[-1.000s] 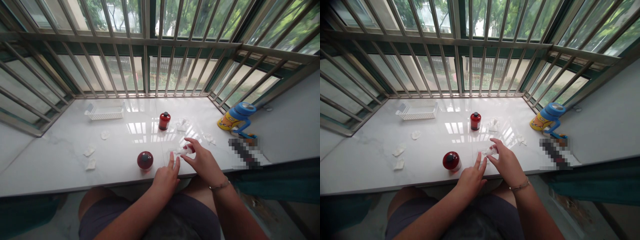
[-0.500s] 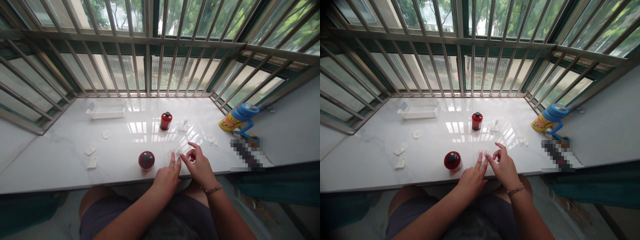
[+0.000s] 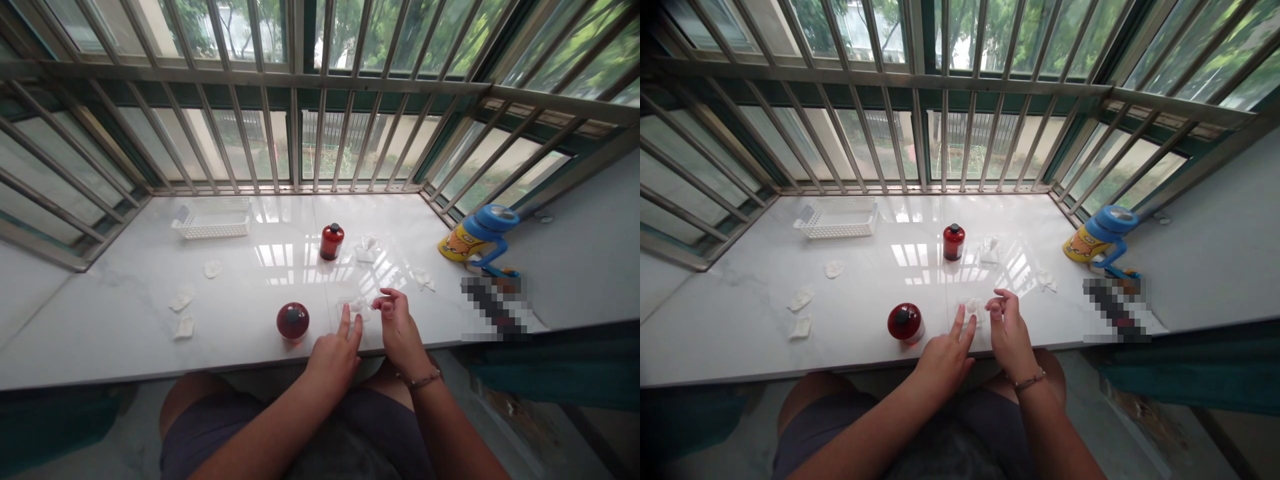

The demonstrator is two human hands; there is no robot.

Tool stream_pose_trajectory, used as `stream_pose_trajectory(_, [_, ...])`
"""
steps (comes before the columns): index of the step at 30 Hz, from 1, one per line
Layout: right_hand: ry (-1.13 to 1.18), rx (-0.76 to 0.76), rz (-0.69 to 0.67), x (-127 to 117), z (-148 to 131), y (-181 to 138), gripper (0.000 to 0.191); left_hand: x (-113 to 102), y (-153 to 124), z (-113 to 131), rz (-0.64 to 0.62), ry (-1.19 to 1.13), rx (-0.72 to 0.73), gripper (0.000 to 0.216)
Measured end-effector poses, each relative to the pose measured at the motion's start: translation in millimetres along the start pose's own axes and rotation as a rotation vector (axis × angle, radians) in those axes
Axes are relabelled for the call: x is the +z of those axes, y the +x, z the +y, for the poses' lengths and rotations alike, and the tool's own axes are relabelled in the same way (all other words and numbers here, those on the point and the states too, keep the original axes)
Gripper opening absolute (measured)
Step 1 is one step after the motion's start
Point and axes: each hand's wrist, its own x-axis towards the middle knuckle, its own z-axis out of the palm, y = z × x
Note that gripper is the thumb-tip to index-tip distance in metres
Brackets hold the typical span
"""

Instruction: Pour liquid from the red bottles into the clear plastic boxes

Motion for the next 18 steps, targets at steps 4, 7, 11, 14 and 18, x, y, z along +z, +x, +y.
stream_pose_trajectory(4, [0.106, -0.005, -0.053, 3.8, 1.9, -2.2, 0.056, -1.9, 0.1, 0.4, 0.011, 0.006, 0.012, 0.094])
stream_pose_trajectory(7, [0.062, 0.034, 0.005, 4.8, 4.0, -3.2, 0.057, -3.4, -0.4, 0.4, 0.006, 0.008, 0.011, 0.094])
stream_pose_trajectory(11, [0.086, 0.032, 0.029, 5.9, 1.7, -4.2, 0.05, -5.1, -0.4, 0.2, -0.014, 0.012, 0.015, 0.094])
stream_pose_trajectory(14, [0.097, 0.052, -0.017, 7.3, -1.3, -4.5, 0.047, -4.6, -0.3, 0.4, -0.009, 0.022, 0.014, 0.093])
stream_pose_trajectory(18, [0.06, 0.069, 0.036, 8.2, 1.0, -2.3, 0.04, -3.4, -0.5, 0.2, 0.006, 0.017, 0.02, 0.092])
